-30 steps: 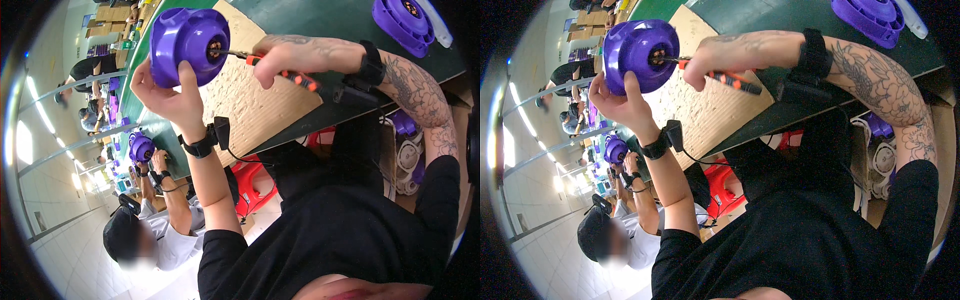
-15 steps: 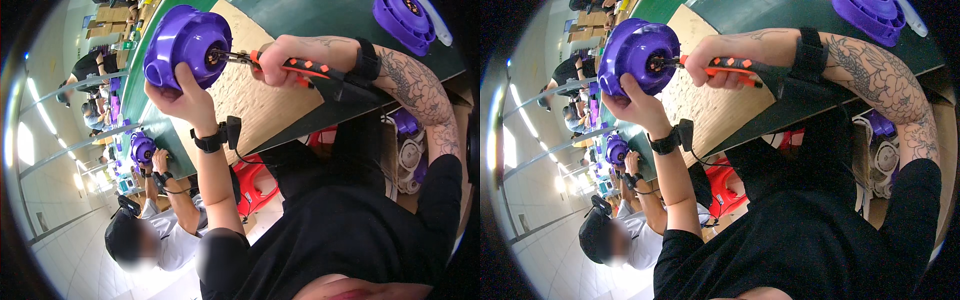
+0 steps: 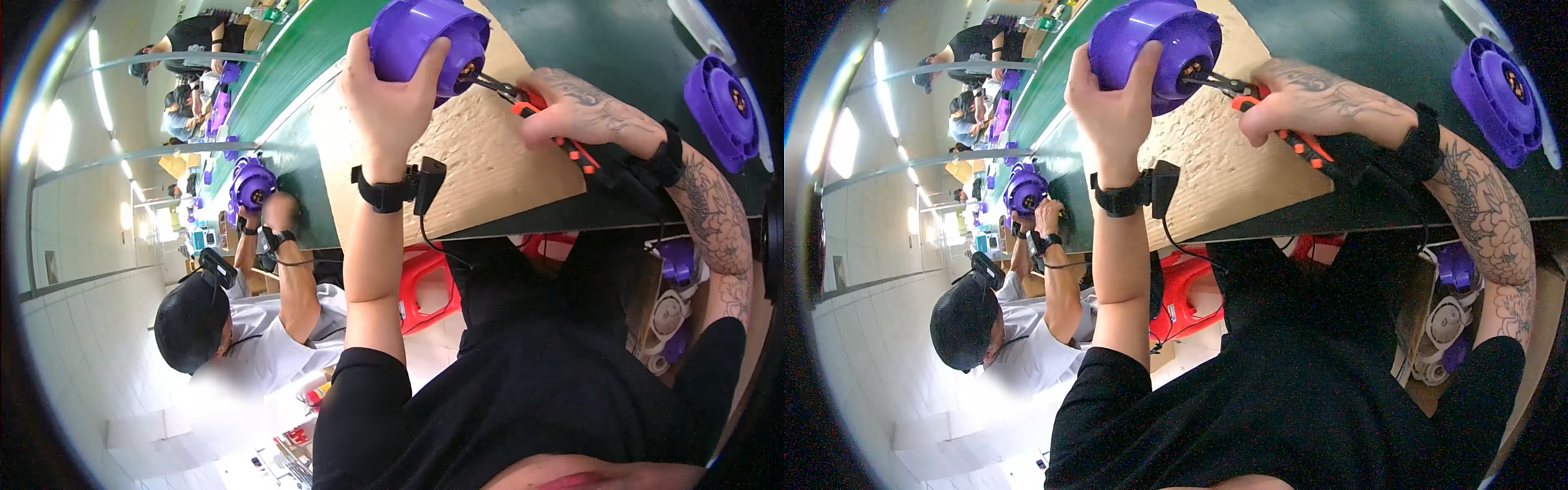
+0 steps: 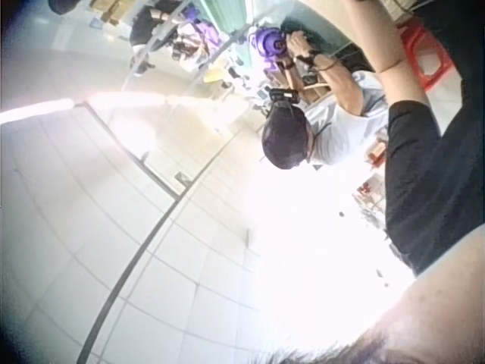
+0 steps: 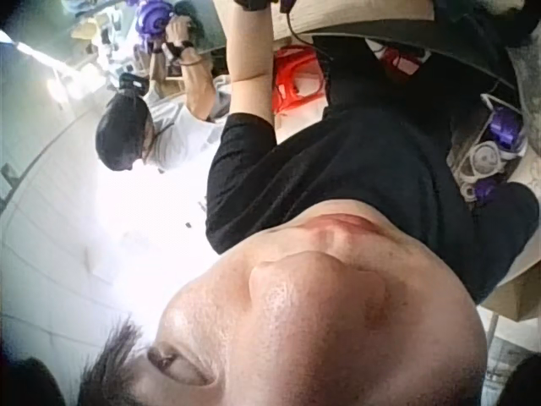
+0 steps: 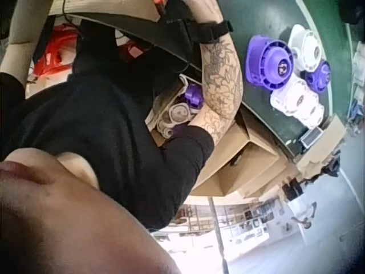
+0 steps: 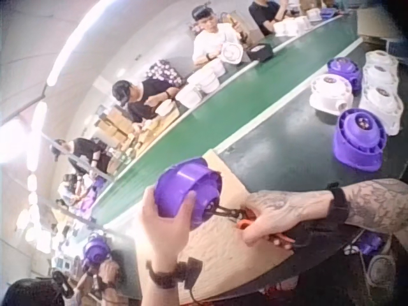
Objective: The person uses pliers to manipulate wires inside the central hub of white and purple circular plastic housings. They repeatedly pick up a housing, adjust the internal components, and place the item into a cardboard box. The task is performed at a long assembly table in a workshop setting.
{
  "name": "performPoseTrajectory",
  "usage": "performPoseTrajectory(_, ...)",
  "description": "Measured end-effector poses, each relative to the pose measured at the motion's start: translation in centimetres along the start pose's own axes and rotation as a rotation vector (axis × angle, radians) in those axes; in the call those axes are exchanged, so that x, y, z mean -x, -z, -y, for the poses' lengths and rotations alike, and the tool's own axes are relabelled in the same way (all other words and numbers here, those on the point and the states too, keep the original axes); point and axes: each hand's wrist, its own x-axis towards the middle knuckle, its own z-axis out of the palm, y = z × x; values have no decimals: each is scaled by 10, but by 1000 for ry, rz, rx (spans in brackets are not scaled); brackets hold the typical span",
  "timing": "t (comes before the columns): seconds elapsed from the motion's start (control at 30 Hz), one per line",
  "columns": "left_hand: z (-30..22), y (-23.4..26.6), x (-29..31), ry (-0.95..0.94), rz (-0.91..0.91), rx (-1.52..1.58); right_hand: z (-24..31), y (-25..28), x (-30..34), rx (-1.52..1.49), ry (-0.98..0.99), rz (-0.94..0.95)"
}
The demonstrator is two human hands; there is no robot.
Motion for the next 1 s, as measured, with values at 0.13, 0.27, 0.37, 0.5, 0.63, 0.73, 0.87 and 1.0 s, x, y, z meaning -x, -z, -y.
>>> performPoseTrajectory(0.13,0,-9,15,-74,-195,313,-2,7,4,-744,-25,487)
performPoseTrajectory(0.27,12,-5,9,-147,-168,152,14,13,14,-547,-83,332)
performPoseTrajectory(0.37,4,-1,7,-149,-110,17,16,1,10,32,13,-64)
performPoseTrajectory(0.5,-19,-3,5,-107,-51,-208,10,2,8,362,79,-214)
performPoseTrajectory(0.63,-35,-7,7,-180,-83,-123,20,0,13,481,5,-230)
performPoseTrajectory(0.73,-25,-8,8,-126,-83,-162,19,0,8,402,-15,-100)
performPoseTrajectory(0.87,-2,-14,14,-15,-291,-25,-5,1,12,-353,1,157)
performPoseTrajectory(1.0,6,-20,18,-109,-347,385,-4,2,10,-832,-14,474)
